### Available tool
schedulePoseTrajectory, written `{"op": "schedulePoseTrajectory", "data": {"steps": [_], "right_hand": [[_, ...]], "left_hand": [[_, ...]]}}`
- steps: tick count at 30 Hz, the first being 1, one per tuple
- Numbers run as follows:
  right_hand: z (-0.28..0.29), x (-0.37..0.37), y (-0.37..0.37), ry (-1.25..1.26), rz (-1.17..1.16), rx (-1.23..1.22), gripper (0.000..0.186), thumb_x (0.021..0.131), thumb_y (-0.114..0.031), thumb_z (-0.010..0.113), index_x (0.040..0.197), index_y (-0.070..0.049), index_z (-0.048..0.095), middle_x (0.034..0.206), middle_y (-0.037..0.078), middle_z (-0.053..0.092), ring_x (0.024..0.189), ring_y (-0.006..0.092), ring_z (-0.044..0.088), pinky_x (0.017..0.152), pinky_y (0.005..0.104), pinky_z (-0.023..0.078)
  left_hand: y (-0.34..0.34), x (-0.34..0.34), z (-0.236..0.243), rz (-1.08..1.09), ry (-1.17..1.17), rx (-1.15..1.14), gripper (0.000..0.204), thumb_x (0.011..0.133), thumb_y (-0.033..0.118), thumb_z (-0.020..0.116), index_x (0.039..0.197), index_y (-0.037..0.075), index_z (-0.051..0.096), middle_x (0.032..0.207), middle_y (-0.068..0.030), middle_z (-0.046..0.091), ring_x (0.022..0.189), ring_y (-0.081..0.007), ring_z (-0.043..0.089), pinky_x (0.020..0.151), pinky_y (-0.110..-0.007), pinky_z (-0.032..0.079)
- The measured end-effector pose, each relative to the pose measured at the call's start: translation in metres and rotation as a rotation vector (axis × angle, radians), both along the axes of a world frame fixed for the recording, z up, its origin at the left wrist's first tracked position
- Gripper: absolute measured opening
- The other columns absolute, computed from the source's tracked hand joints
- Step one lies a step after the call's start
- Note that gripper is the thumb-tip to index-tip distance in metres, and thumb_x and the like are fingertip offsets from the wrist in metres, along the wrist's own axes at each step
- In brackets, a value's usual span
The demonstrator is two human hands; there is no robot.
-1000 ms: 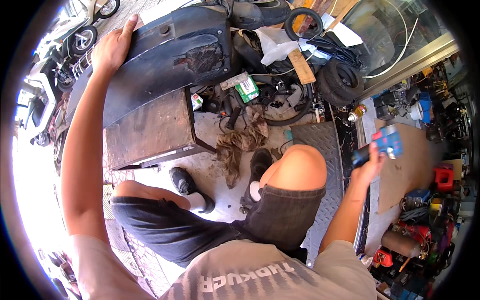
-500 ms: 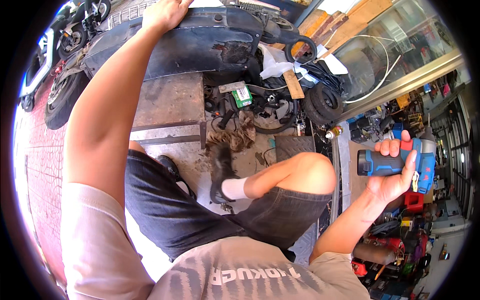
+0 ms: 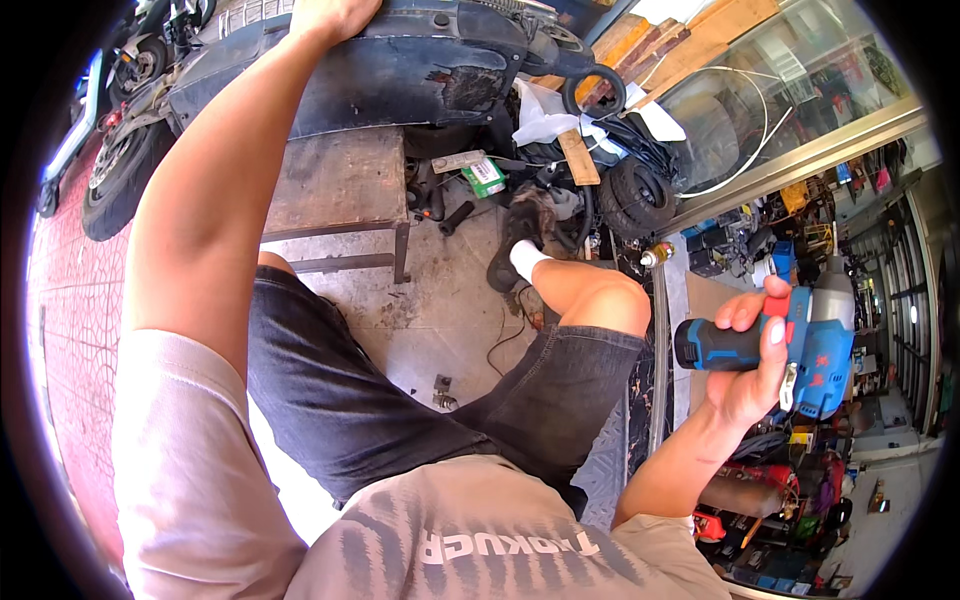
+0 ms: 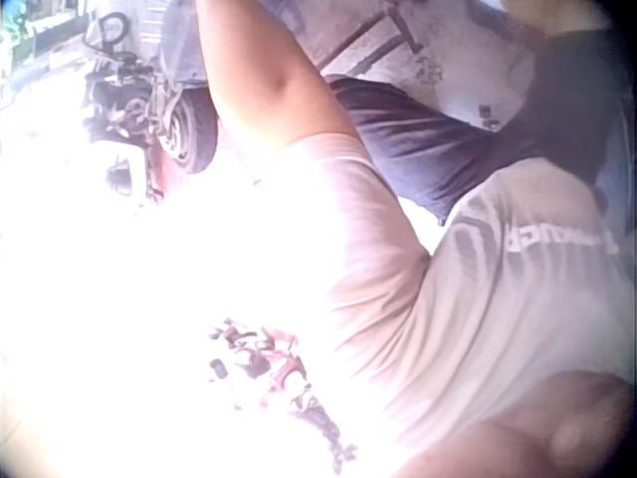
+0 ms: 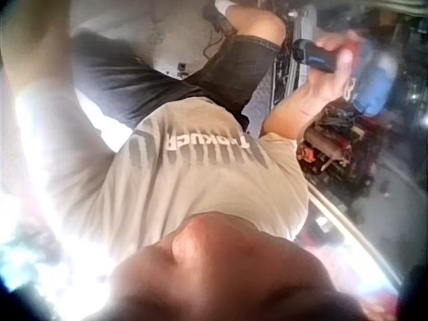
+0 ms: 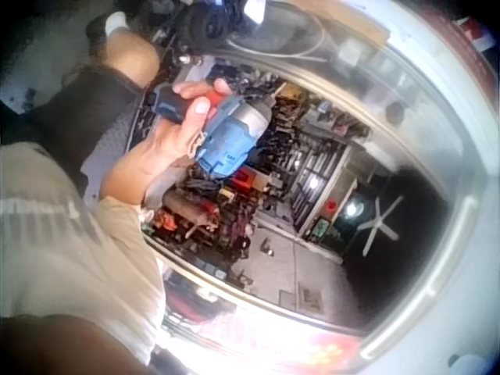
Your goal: The person removes a plastic cover from the base of an electric scooter using an impact driver and a wrench.
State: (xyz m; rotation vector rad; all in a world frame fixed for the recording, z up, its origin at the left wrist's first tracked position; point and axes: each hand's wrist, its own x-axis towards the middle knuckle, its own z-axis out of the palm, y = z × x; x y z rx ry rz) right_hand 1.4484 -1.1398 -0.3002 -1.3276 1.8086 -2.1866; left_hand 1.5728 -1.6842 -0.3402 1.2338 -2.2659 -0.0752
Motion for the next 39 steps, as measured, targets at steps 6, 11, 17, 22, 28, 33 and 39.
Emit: {"op": "schedulePoseTrajectory", "data": {"steps": [6, 11, 17, 22, 28, 33, 39], "right_hand": [[-0.009, 0.01, -0.016, 0.018, -0.06, 0.07, 0.049, 0.097, -0.026, 0.068, 0.132, 0.006, 0.056, 0.086, 0.009, 0.059, 0.081, 0.0203, 0.056, 0.077, 0.0337, 0.048], [-0.004, 0.016, -0.036, -0.004, 0.116, 0.05, 0.053, 0.101, -0.03, 0.065, 0.138, 0.005, 0.053, 0.091, 0.009, 0.059, 0.086, 0.0208, 0.057, 0.085, 0.0371, 0.05], [0.001, 0.002, -0.115, -0.013, 0.221, -0.154, 0.058, 0.1, -0.035, 0.067, 0.139, 0.005, 0.053, 0.097, 0.009, 0.062, 0.092, 0.0219, 0.061, 0.09, 0.0416, 0.052], [-0.078, -0.016, -0.177, -0.421, 0.285, -0.168, 0.044, 0.094, -0.027, 0.073, 0.121, 0.007, 0.064, 0.079, 0.009, 0.065, 0.071, 0.0198, 0.064, 0.071, 0.0336, 0.052], [-0.133, -0.018, -0.219, -0.68, 0.289, -0.079, 0.032, 0.092, -0.013, 0.078, 0.118, 0.001, 0.066, 0.101, 0.009, 0.069, 0.069, 0.0147, 0.064, 0.062, 0.0319, 0.055], [-0.141, -0.026, -0.249, -0.665, 0.204, -0.062, 0.025, 0.094, -0.014, 0.074, 0.112, 0.002, 0.067, 0.095, 0.007, 0.069, 0.065, 0.0153, 0.063, 0.058, 0.032, 0.053], [-0.14, -0.036, -0.281, -0.671, 0.204, -0.037, 0.019, 0.094, -0.011, 0.075, 0.107, 0.001, 0.066, 0.091, 0.006, 0.068, 0.065, 0.0133, 0.062, 0.057, 0.0304, 0.053]], "left_hand": [[0.001, -0.005, 0.001, -0.035, 0.033, -0.019, 0.072, 0.105, 0.058, 0.039, 0.098, -0.002, 0.078, 0.107, -0.0286, 0.073, 0.106, -0.0439, 0.07, 0.096, -0.051, 0.052], [-0.014, -0.001, -0.01, -0.032, -0.006, 0.005, 0.078, 0.102, 0.068, 0.033, 0.107, 0.003, 0.078, 0.113, -0.0265, 0.073, 0.112, -0.0426, 0.069, 0.099, -0.052, 0.051], [-0.011, -0.004, 0.001, -0.034, -0.03, -0.003, 0.079, 0.103, 0.069, 0.03, 0.11, 0.008, 0.079, 0.116, -0.0225, 0.074, 0.113, -0.0432, 0.068, 0.1, -0.052, 0.051], [-0.009, -0.008, 0.009, -0.032, -0.057, 0.053, 0.079, 0.103, 0.069, 0.029, 0.111, 0.007, 0.077, 0.114, -0.0252, 0.073, 0.113, -0.043, 0.067, 0.099, -0.052, 0.049], [0.009, -0.035, 0.034, -0.312, 0.107, 0.177, 0.077, 0.105, 0.067, 0.04, 0.128, 0.0, 0.069, 0.12, -0.0242, 0.072, 0.119, -0.0356, 0.065, 0.106, -0.041, 0.045], [0.06, -0.098, 0.037, -0.541, -0.174, 0.037, 0.087, 0.094, 0.074, 0.053, 0.15, 0.007, 0.052, 0.145, -0.023, 0.058, 0.136, -0.0383, 0.054, 0.115, -0.047, 0.041], [0.072, -0.11, 0.019, -0.501, -0.309, -0.256, 0.109, 0.07, 0.064, 0.083, 0.157, 0.011, 0.044, 0.136, -0.0163, 0.059, 0.13, -0.0383, 0.055, 0.11, -0.051, 0.043]]}}
